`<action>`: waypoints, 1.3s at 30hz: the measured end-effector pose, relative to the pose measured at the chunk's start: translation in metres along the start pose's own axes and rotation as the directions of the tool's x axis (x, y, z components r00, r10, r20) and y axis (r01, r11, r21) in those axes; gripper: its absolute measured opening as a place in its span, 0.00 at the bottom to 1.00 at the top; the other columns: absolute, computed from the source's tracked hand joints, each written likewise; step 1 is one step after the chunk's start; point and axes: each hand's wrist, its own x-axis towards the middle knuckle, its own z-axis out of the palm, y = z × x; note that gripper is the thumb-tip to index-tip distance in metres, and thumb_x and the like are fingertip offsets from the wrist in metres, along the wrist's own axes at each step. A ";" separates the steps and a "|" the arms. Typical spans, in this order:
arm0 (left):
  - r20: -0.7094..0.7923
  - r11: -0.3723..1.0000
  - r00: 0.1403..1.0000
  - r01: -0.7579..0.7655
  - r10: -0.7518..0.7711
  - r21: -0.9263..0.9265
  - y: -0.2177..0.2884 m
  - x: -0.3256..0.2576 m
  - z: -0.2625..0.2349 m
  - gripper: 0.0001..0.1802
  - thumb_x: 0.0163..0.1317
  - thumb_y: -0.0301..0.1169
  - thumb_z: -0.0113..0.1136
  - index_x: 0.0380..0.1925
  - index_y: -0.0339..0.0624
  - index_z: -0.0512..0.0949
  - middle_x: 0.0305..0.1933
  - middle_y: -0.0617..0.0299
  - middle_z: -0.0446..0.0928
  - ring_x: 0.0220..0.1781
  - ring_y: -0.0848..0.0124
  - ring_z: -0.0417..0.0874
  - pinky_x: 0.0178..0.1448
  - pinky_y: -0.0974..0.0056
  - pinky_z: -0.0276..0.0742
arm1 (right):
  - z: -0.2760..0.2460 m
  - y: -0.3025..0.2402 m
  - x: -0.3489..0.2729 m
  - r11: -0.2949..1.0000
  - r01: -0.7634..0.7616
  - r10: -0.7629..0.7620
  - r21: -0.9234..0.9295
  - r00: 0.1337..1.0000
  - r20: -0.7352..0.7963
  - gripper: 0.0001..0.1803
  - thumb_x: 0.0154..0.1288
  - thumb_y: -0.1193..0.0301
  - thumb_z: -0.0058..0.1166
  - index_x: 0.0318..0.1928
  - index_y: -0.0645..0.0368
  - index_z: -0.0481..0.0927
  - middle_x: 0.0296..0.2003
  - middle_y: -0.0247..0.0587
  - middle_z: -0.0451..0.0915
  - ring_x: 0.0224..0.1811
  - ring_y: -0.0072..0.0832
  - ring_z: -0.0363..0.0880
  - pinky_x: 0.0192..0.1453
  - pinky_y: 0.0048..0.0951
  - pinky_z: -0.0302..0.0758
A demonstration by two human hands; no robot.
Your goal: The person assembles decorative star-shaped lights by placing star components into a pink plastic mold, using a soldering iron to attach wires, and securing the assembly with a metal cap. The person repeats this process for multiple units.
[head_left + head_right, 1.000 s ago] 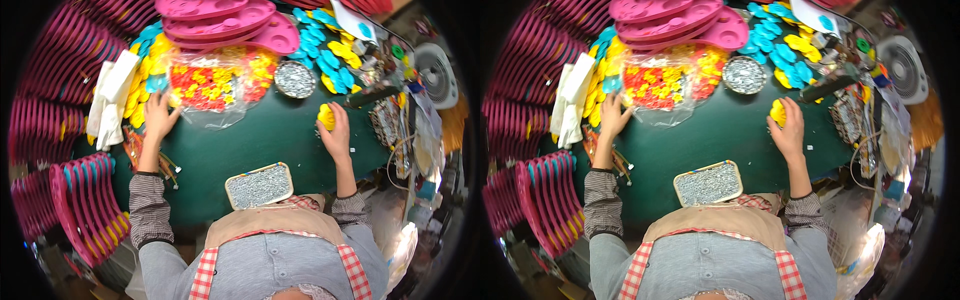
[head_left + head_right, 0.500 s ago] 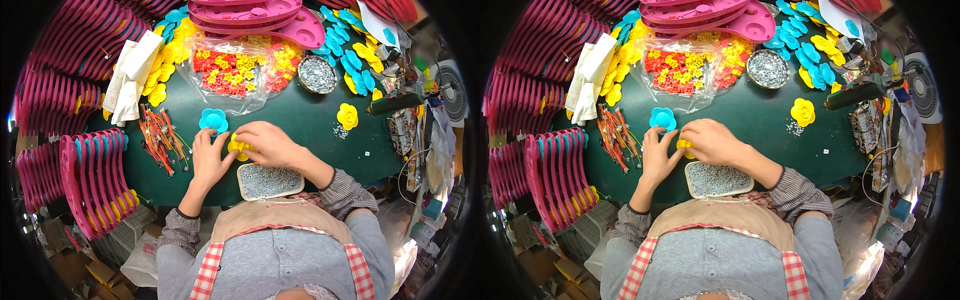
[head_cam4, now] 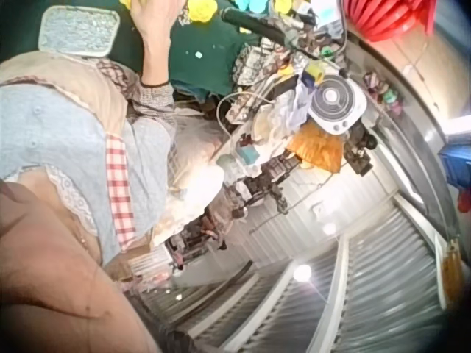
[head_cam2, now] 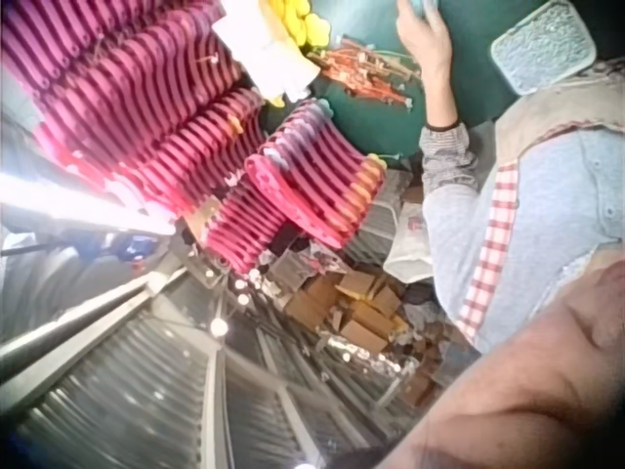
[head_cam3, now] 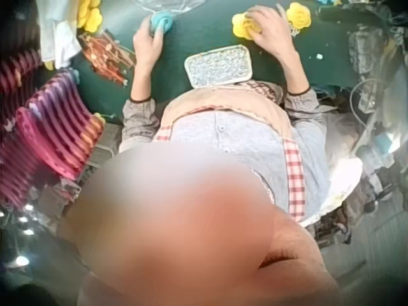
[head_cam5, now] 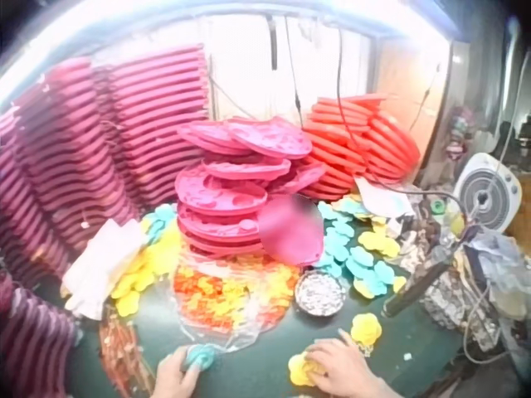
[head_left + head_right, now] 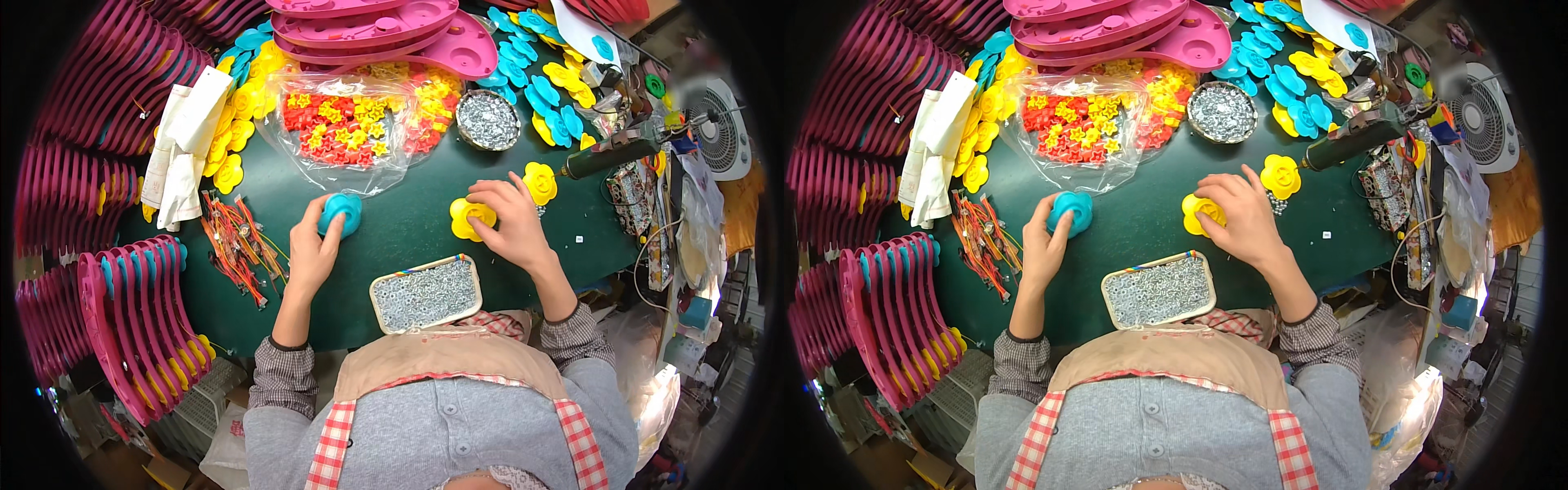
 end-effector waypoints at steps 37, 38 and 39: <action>0.115 0.928 0.988 -0.140 0.106 0.345 0.013 -0.044 0.010 0.23 0.52 0.24 0.78 0.49 0.41 0.83 0.52 0.56 0.79 0.55 0.54 0.80 0.56 0.52 0.79 | -0.122 -0.192 0.026 0.023 0.996 -0.019 0.086 0.086 -0.996 0.14 0.63 0.82 0.60 0.47 0.55 0.88 0.57 0.31 0.85 0.65 0.21 0.78 0.70 0.26 0.80; 0.119 0.928 0.987 -0.144 0.110 0.345 0.012 -0.043 0.010 0.23 0.51 0.23 0.78 0.49 0.41 0.83 0.52 0.56 0.79 0.54 0.54 0.80 0.55 0.52 0.79 | -0.122 -0.192 0.025 -0.008 0.996 -0.015 0.085 0.085 -0.996 0.14 0.64 0.82 0.60 0.47 0.55 0.89 0.58 0.31 0.85 0.66 0.22 0.78 0.69 0.25 0.81; 0.118 0.927 0.987 -0.148 0.113 0.346 0.012 -0.042 0.010 0.22 0.51 0.24 0.78 0.48 0.41 0.83 0.52 0.56 0.79 0.54 0.54 0.80 0.55 0.52 0.79 | -0.122 -0.193 0.025 -0.039 0.996 -0.008 0.086 0.086 -0.996 0.13 0.64 0.82 0.61 0.47 0.56 0.89 0.58 0.32 0.85 0.67 0.22 0.78 0.68 0.25 0.82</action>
